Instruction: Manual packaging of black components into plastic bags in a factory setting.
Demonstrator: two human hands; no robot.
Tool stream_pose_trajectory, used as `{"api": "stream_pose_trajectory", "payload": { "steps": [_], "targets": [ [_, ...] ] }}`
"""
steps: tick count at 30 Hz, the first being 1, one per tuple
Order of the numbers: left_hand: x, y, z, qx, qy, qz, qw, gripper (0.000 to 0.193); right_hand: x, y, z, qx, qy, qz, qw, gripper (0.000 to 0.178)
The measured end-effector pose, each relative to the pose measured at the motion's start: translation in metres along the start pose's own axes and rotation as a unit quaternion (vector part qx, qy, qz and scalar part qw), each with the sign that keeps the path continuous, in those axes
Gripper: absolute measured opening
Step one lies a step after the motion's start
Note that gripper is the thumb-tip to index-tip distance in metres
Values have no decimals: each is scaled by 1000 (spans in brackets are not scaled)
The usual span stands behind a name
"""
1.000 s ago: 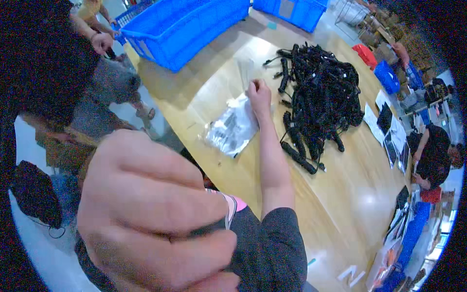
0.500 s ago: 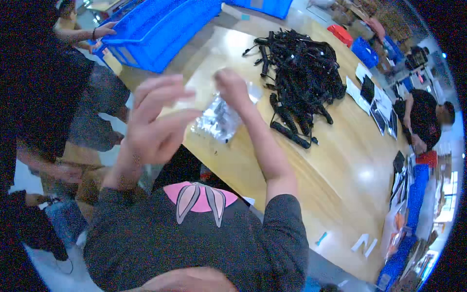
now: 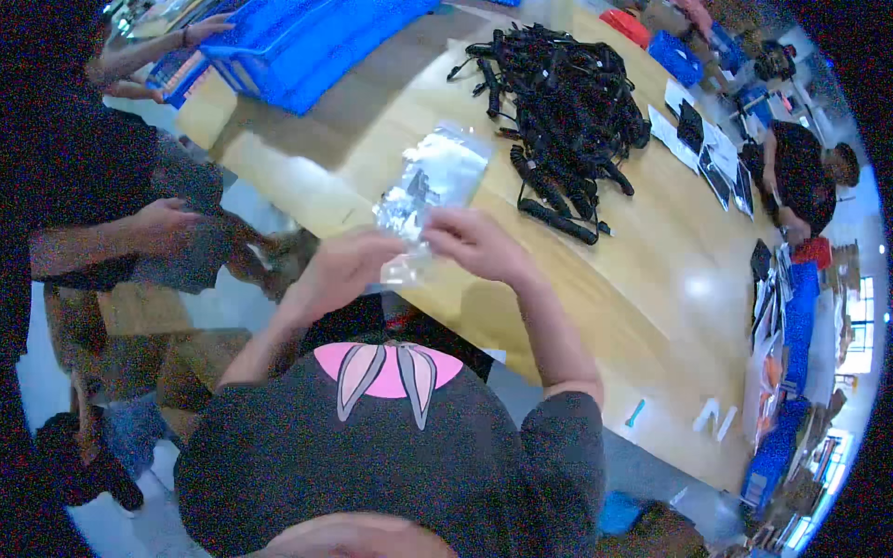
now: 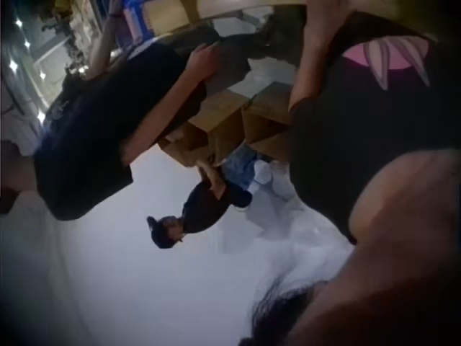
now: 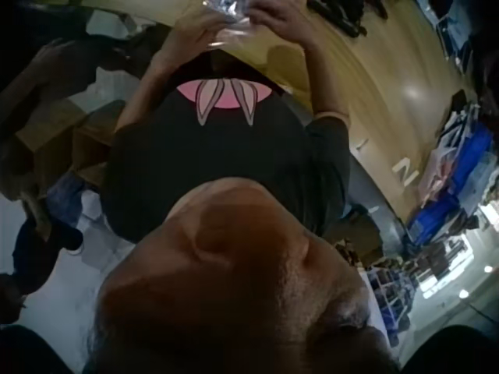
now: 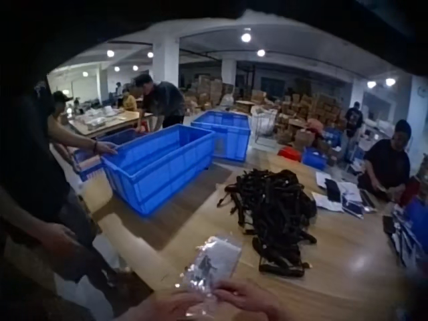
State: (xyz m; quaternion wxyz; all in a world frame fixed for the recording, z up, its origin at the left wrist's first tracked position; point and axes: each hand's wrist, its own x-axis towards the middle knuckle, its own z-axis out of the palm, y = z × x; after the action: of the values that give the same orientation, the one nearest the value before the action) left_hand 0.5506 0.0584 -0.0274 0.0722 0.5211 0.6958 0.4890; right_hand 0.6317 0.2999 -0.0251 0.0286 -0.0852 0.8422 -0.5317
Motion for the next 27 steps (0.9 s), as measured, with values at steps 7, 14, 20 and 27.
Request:
{"api": "stream_pose_trajectory", "payload": {
  "steps": [7,14,20,27],
  "targets": [
    [-26,-46,23,-24,15,-10,1000,14,-37,64,-50,-473,247,7,846,63],
    [-14,-93,26,-50,143,-31,988,15,-57,139,-51,-580,206,76,784,66],
    [-25,-110,28,-119,240,-146,952,12,-9,137,-46,-554,261,71,788,57],
    [-16,-122,44,-60,252,-93,961,16,-20,167,-73,-606,297,42,737,56]
  ]
}}
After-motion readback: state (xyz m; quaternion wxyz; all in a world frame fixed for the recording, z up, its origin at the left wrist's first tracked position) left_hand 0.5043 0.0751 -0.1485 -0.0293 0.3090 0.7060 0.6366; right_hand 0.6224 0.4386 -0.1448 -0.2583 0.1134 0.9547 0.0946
